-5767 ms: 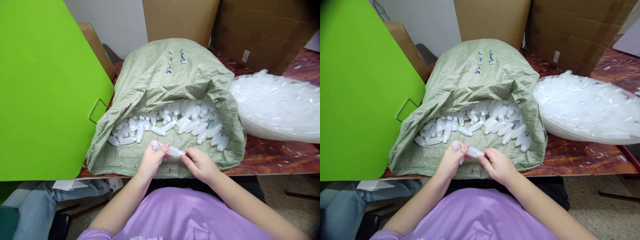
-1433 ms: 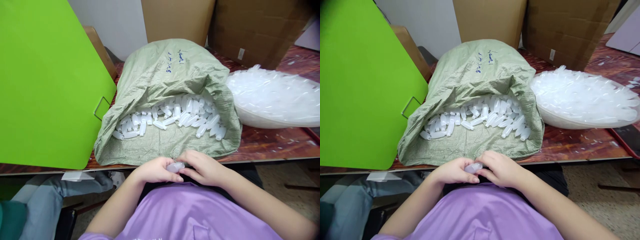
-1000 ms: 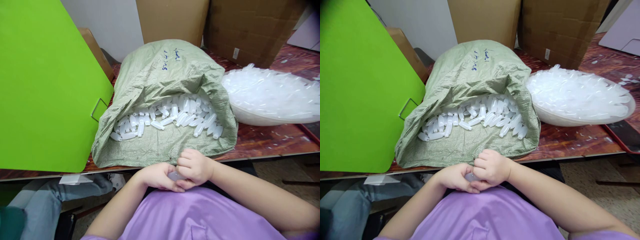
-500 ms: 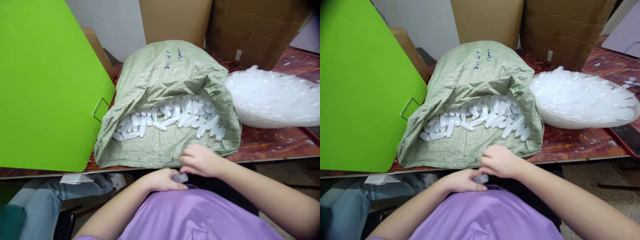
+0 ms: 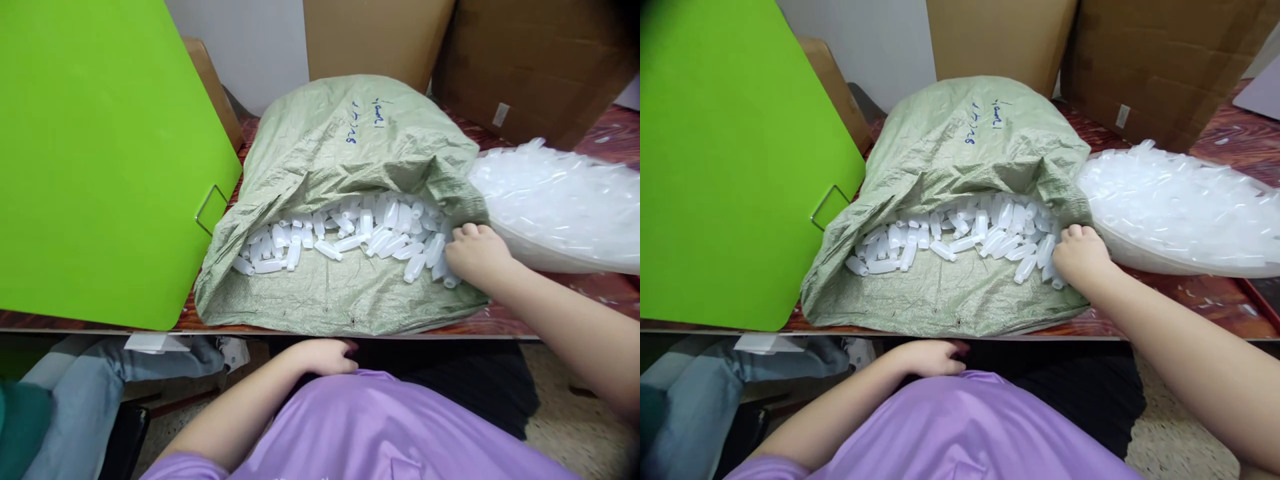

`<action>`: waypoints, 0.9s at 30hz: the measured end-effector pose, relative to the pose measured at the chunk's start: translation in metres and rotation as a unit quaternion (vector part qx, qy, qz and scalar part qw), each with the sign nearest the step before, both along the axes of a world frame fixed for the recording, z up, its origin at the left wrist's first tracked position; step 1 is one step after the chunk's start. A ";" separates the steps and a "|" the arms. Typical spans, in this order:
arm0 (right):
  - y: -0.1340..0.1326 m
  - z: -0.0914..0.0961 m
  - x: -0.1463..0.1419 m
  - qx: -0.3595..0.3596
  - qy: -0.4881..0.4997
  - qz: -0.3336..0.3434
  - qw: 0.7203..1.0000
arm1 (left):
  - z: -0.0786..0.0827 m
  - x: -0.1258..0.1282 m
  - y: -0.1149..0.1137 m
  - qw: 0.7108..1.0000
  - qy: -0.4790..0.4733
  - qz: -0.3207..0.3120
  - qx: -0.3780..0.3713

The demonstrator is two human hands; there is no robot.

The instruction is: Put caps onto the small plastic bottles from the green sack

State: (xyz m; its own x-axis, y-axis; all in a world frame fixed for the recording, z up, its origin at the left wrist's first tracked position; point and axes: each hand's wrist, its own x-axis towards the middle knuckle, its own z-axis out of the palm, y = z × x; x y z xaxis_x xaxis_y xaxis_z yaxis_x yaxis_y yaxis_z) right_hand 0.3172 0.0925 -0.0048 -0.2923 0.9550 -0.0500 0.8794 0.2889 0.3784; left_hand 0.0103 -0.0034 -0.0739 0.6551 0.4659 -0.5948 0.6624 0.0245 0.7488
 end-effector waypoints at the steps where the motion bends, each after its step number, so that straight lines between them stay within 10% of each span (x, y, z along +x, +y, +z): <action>1: 0.003 -0.001 0.002 -0.004 0.000 0.000 1.000 | 0.015 -0.008 0.002 0.999 0.010 -0.045 -0.012; 4: 0.006 -0.001 0.007 -0.014 -0.001 0.002 1.000 | 0.062 -0.036 0.010 0.997 -0.057 -0.046 0.005; 7: 0.007 0.001 0.010 -0.019 -0.004 0.002 1.000 | 0.088 -0.060 0.029 0.980 -0.028 0.128 0.149; 10: 0.004 0.009 0.007 -0.014 -0.010 -0.013 1.000 | 0.088 -0.073 0.059 0.877 0.149 0.254 0.379; 13: -0.003 0.021 -0.003 0.007 0.004 -0.032 0.999 | 0.077 -0.069 0.094 0.830 0.278 0.220 0.430; 22: -0.060 0.012 -0.068 -0.056 0.352 0.032 0.934 | 0.073 -0.026 0.131 0.829 0.346 0.187 0.398; 27: -0.075 -0.011 -0.100 -0.058 0.583 0.062 0.808 | 0.085 -0.014 0.085 0.905 -0.022 0.296 0.305</action>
State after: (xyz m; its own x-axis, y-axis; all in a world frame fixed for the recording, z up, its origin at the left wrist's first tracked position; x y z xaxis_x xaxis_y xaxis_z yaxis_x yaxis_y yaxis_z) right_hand 0.2167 0.0172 -0.0154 -0.2993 0.9232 0.2411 0.5800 0.3767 -0.7223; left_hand -0.0033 0.0817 0.0115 0.2003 0.9758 -0.0877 0.6383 -0.0621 0.7673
